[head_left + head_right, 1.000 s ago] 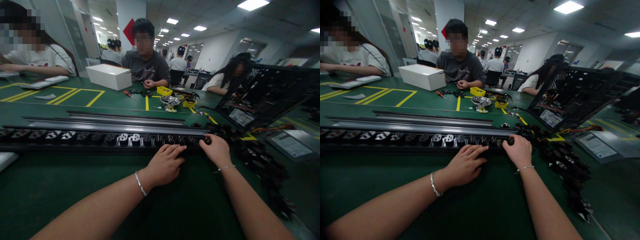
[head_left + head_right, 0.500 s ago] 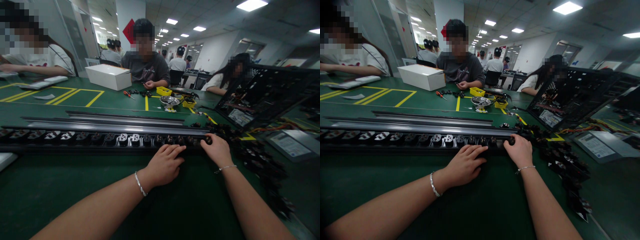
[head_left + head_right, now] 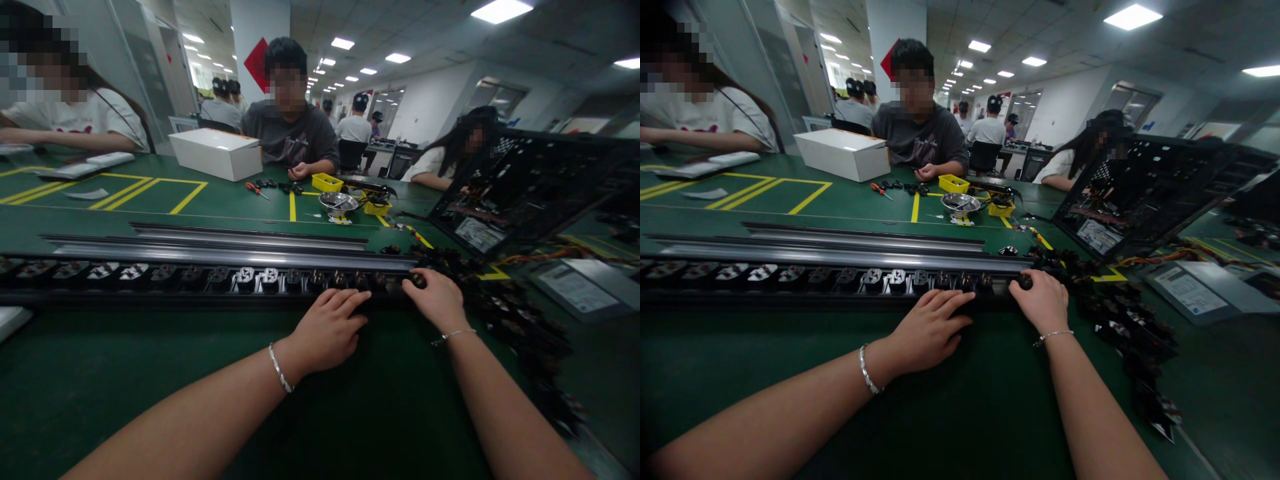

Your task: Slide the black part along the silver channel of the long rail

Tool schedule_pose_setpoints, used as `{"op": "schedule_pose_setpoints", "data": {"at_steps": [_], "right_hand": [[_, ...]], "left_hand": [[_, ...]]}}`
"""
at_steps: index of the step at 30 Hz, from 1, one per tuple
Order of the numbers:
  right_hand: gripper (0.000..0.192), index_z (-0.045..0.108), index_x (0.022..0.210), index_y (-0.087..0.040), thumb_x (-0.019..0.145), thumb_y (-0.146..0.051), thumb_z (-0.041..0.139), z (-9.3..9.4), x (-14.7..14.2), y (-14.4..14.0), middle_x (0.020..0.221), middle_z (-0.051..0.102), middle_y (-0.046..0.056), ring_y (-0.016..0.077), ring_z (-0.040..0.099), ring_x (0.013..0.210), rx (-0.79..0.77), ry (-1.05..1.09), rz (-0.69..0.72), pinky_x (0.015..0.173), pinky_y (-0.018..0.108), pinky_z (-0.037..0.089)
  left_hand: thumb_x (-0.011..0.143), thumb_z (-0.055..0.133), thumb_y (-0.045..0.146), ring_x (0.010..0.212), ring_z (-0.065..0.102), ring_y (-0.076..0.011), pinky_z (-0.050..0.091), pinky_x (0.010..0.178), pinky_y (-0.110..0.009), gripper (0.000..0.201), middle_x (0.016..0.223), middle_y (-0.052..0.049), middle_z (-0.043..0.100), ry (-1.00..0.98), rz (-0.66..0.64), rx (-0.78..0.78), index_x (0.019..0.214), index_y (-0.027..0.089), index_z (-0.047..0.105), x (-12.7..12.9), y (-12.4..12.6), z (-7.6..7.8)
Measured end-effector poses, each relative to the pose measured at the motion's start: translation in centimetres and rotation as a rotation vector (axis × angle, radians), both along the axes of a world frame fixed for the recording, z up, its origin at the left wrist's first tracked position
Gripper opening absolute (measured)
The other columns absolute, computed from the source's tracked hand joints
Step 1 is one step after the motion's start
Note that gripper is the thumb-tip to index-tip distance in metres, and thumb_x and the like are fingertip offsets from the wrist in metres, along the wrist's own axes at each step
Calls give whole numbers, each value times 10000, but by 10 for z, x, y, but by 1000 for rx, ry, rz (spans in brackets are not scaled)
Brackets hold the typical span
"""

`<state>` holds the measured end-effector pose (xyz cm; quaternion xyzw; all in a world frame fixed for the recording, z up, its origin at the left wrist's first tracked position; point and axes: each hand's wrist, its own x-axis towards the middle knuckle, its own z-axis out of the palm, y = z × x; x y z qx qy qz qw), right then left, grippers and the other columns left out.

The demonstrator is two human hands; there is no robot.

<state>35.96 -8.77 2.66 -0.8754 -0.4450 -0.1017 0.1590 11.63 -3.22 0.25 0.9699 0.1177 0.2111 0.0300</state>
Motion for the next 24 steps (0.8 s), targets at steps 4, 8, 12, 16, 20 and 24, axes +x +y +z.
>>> {"op": "schedule_pose_setpoints", "data": {"at_steps": [4, 8, 12, 16, 20, 24], "right_hand": [[469, 627, 1070, -230, 744, -506, 432, -2, 0, -1, 1245, 579, 87, 321, 451, 1193, -8, 16, -59, 1010, 601, 258], [515, 602, 1116, -259, 744, -563, 418, -4, 2, -2, 1328, 513, 73, 344, 363, 1263, -38, 53, -95, 1003, 674, 191], [516, 601, 1105, -259, 739, -571, 416, -3, 3, -3, 1300, 529, 78, 346, 385, 1238, -39, 57, -86, 994, 653, 223], [479, 620, 1071, -257, 734, -541, 432, -2, 4, -3, 1248, 567, 73, 325, 434, 1194, -14, 42, -82, 988, 561, 300], [485, 618, 1099, -250, 747, -525, 430, -1, 6, -4, 1240, 575, 71, 304, 446, 1192, -26, 39, -64, 979, 492, 345], [520, 615, 1137, -254, 745, -549, 441, -2, 7, -4, 1330, 512, 79, 323, 390, 1259, -39, 38, -104, 1002, 512, 324]], "left_hand": [[847, 530, 300, 1319, 334, -229, 261, 1071, -423, 280, 1475, -33, 358, 3, -1, -1, 1111, 242, 605, 0, 0, 0], [845, 531, 298, 1319, 332, -227, 261, 1074, -416, 284, 1473, -30, 361, -2, 3, -1, 1113, 243, 604, 0, 0, -1], [845, 529, 298, 1318, 334, -226, 262, 1075, -412, 284, 1471, -32, 363, -5, 3, 3, 1113, 244, 606, 0, 0, -1], [851, 523, 304, 1318, 334, -227, 264, 1074, -409, 279, 1471, -28, 362, -4, 10, 7, 1110, 245, 609, 0, 0, 0], [852, 523, 307, 1318, 334, -222, 259, 1075, -410, 284, 1472, -25, 360, 3, 10, 4, 1118, 250, 604, 0, 0, 0], [849, 527, 300, 1315, 340, -221, 256, 1075, -405, 282, 1468, -29, 370, -4, 5, -4, 1114, 245, 607, 0, -1, 0]]}}
